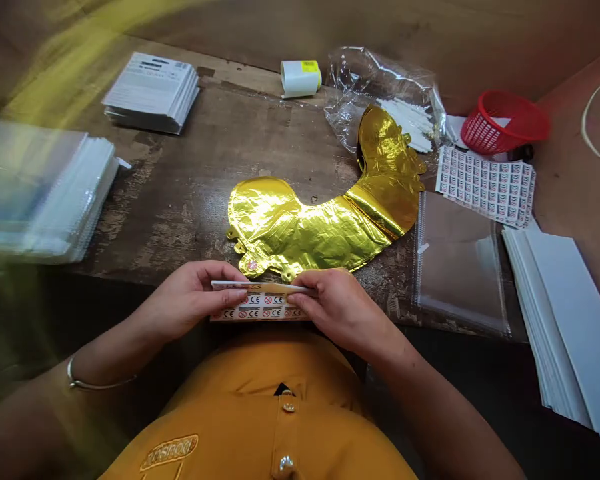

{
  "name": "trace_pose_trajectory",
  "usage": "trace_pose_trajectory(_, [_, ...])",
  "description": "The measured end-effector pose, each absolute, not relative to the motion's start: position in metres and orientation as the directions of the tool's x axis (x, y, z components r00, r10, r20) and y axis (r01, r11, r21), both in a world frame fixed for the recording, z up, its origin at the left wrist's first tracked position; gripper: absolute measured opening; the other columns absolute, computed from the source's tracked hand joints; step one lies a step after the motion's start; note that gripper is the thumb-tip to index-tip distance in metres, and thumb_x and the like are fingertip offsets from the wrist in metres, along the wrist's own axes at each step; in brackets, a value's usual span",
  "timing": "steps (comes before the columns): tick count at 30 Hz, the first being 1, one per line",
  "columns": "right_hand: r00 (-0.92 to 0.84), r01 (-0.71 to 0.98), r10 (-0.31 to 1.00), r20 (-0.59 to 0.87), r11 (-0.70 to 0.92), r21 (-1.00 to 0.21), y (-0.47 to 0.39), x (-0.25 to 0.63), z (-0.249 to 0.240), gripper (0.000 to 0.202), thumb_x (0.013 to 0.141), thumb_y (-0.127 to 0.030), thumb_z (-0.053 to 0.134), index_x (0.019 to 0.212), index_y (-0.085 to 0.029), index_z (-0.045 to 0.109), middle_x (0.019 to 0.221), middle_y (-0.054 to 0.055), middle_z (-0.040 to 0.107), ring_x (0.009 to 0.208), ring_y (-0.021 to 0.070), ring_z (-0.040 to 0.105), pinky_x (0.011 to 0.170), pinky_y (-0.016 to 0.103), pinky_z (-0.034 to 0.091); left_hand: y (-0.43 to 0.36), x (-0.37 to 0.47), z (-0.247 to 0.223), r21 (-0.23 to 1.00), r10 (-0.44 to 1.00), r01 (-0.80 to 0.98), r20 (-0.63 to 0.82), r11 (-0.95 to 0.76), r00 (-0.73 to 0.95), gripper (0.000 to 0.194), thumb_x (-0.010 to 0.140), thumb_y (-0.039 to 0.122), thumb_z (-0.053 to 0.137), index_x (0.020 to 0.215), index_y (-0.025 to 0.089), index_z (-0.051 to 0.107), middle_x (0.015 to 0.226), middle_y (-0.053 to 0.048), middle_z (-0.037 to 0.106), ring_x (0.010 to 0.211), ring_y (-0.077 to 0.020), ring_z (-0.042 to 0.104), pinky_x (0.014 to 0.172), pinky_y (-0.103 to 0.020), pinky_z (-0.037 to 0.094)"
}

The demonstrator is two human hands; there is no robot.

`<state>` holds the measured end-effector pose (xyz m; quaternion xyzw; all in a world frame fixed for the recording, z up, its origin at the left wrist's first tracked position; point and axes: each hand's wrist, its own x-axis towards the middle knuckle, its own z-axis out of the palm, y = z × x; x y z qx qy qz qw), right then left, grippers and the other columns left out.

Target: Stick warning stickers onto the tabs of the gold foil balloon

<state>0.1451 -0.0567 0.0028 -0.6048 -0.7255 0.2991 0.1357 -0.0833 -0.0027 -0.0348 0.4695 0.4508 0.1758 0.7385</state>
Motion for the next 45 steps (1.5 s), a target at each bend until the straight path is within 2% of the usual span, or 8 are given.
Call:
trace_pose_trajectory(4, [-0.261,0.866,0.930,0.260,0.344,-0.364,-0.063,0.125,0.004,0.017,0.089,-0.025,0.058,0.103,-0.018,0.065,0.096,0.009,0.067,0.091,0.0233,0.059,0.081,0.037,0.048,-0.013,-0.076,-0.041,0.831,0.691,0.111,-0.521,0.545,0.501,0.029,0.065,0.034,0.080,0.081,0.015,0.065,0.071,0.000,0.068,0.062,-0.0117,0.060,0.058,-0.022,0.046])
trace_pose_trajectory(6, [-0.301,0.850,0.895,0.328,0.408,-0.333,-0.064,0.114,0.001,0.017,0.090,-0.023,0.057,0.104,-0.017,0.064,0.095,0.009,0.067,0.090,0.0229,0.057,0.082,0.038,0.048,-0.015,-0.074,-0.042,0.821,0.690,0.079,-0.523,0.566,0.500,0.030,0.064,0.034,0.080,0.081,0.015,0.065,0.072,0.000,0.068,0.062,-0.0125,0.061,0.059,-0.023,0.047])
trace_pose_trajectory(15, [-0.275,0.844,0.851,0.447,0.436,-0.312,-0.063,0.107,-0.020,0.008,0.087,-0.018,0.062,0.092,-0.020,0.068,0.087,0.004,0.072,0.077,0.0182,0.060,0.073,0.033,0.046,-0.016,-0.074,-0.041,0.827,0.702,-0.021,-0.463,0.561,0.541,0.035,0.066,0.046,0.079,0.074,0.015,0.066,0.068,0.001,0.065,0.061,-0.0101,0.056,0.058,-0.020,0.045])
trace_pose_trajectory(19, [-0.344,0.846,0.805,0.484,0.489,-0.211,-0.065,0.112,-0.025,0.014,0.086,-0.018,0.062,0.098,-0.023,0.067,0.090,0.002,0.073,0.077,0.0180,0.061,0.072,0.035,0.043,-0.018,-0.074,-0.043,0.851,0.731,-0.030,-0.431,0.524,0.529,0.041,0.070,0.054,0.073,0.067,0.015,0.061,0.062,0.003,0.057,0.056,-0.0088,0.048,0.053,-0.020,0.040])
trace_pose_trajectory(26, [-0.523,0.766,0.642,0.561,0.643,-0.021,-0.063,0.117,-0.028,0.017,0.085,-0.016,0.061,0.099,-0.022,0.067,0.095,0.003,0.074,0.082,0.0181,0.061,0.074,0.034,0.043,-0.025,-0.074,-0.053,0.841,0.735,-0.054,-0.437,0.539,0.518,0.035,0.079,0.050,0.068,0.074,0.016,0.065,0.068,0.002,0.058,0.061,-0.0097,0.050,0.057,-0.021,0.042])
trace_pose_trajectory(31, [-0.458,0.795,0.636,0.621,0.606,-0.035,-0.061,0.115,-0.031,0.020,0.085,-0.017,0.063,0.104,-0.022,0.066,0.094,0.001,0.074,0.083,0.0184,0.060,0.075,0.034,0.044,-0.024,-0.073,-0.051,0.834,0.744,-0.057,-0.457,0.549,0.487,0.037,0.078,0.051,0.068,0.073,0.014,0.064,0.067,0.001,0.058,0.061,-0.0097,0.049,0.056,-0.021,0.041])
trace_pose_trajectory(35, [-0.390,0.851,0.724,0.569,0.519,-0.077,-0.061,0.110,-0.028,0.025,0.080,-0.018,0.071,0.105,-0.017,0.067,0.097,0.004,0.075,0.087,0.0212,0.059,0.079,0.036,0.046,-0.024,-0.072,-0.050,0.830,0.752,-0.065,-0.465,0.554,0.467,0.038,0.077,0.051,0.068,0.073,0.014,0.064,0.066,0.001,0.057,0.060,-0.0095,0.049,0.056,-0.021,0.041])
trace_pose_trajectory(45, [-0.486,0.801,0.694,0.531,0.597,-0.047,-0.063,0.111,-0.029,0.021,0.085,-0.015,0.064,0.106,-0.015,0.068,0.112,0.005,0.072,0.087,0.0215,0.061,0.077,0.038,0.045,-0.024,-0.072,-0.054,0.815,0.774,-0.143,-0.457,0.562,0.438,0.036,0.077,0.048,0.070,0.076,0.013,0.065,0.070,0.000,0.060,0.064,-0.0103,0.052,0.061,-0.023,0.045])
